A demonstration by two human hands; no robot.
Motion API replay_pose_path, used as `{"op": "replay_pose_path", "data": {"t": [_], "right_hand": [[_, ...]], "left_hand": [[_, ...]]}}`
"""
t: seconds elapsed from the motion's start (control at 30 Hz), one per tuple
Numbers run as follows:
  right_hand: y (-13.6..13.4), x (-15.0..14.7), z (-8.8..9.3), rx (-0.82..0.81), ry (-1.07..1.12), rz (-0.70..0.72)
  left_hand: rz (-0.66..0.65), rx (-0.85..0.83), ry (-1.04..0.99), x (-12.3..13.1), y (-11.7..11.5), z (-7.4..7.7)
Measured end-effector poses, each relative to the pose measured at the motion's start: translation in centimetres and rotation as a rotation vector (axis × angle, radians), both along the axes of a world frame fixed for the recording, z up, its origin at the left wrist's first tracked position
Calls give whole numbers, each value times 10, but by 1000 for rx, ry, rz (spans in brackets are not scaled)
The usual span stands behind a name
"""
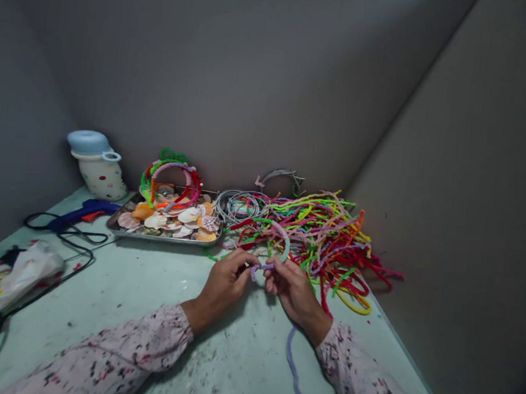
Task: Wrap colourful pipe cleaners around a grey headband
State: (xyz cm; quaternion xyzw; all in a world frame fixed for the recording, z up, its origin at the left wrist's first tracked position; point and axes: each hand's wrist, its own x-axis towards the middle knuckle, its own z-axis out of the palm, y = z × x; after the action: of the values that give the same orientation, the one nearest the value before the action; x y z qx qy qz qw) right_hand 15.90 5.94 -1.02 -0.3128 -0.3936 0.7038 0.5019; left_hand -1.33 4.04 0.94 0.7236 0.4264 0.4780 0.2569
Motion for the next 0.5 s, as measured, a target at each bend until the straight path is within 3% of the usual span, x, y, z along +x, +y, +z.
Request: {"op": "replay_pose_path", "data": {"t": [0.5], "right_hand": [[1, 0, -3, 0, -12, 22]], "left_hand": [[-2, 17, 11, -1, 1, 1]]}}
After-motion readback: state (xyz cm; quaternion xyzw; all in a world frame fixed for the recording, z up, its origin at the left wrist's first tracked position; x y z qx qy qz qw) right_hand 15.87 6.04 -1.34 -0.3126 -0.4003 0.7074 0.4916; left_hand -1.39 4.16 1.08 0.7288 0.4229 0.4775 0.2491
